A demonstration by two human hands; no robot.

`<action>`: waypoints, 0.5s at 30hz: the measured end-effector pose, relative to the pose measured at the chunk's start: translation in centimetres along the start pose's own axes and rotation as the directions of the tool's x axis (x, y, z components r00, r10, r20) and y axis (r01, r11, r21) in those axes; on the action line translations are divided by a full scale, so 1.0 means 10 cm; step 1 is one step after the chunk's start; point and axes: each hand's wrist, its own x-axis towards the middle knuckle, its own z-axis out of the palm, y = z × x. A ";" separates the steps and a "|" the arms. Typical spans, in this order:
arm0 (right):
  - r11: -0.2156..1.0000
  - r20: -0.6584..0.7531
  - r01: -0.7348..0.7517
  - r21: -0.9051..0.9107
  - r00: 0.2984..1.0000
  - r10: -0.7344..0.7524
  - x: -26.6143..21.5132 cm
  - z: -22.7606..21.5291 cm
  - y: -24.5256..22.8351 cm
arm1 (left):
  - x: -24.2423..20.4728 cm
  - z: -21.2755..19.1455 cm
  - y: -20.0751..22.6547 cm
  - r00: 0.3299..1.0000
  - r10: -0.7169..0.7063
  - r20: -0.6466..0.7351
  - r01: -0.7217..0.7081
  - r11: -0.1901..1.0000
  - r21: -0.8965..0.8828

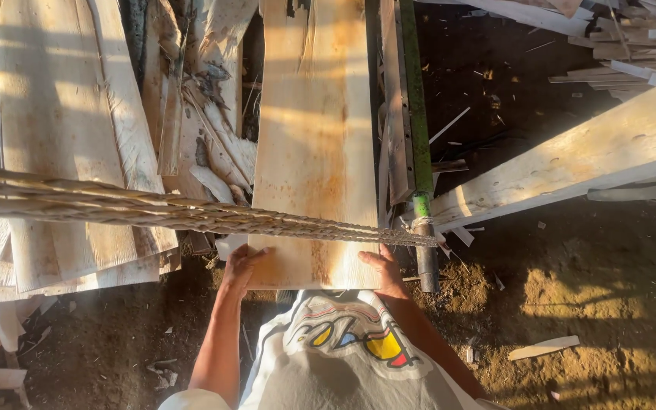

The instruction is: Picking up, inspecting, and sorting thin wood veneer strips at a workshop station.

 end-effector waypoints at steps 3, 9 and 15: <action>0.995 0.044 0.053 -0.081 0.998 -0.049 0.12 -0.24 0.14 | -0.40 0.08 0.58 0.989 -0.124 0.078 0.127 0.991 -0.039; 0.819 -0.084 0.242 -0.520 0.940 -0.331 0.60 -1.09 0.62 | -0.33 0.11 0.34 0.940 0.032 0.339 0.009 0.993 -0.119; 0.935 0.212 0.133 0.328 0.954 -0.210 -0.85 -0.28 -1.21 | -0.73 0.16 0.68 0.962 0.103 0.252 -0.072 0.989 -0.129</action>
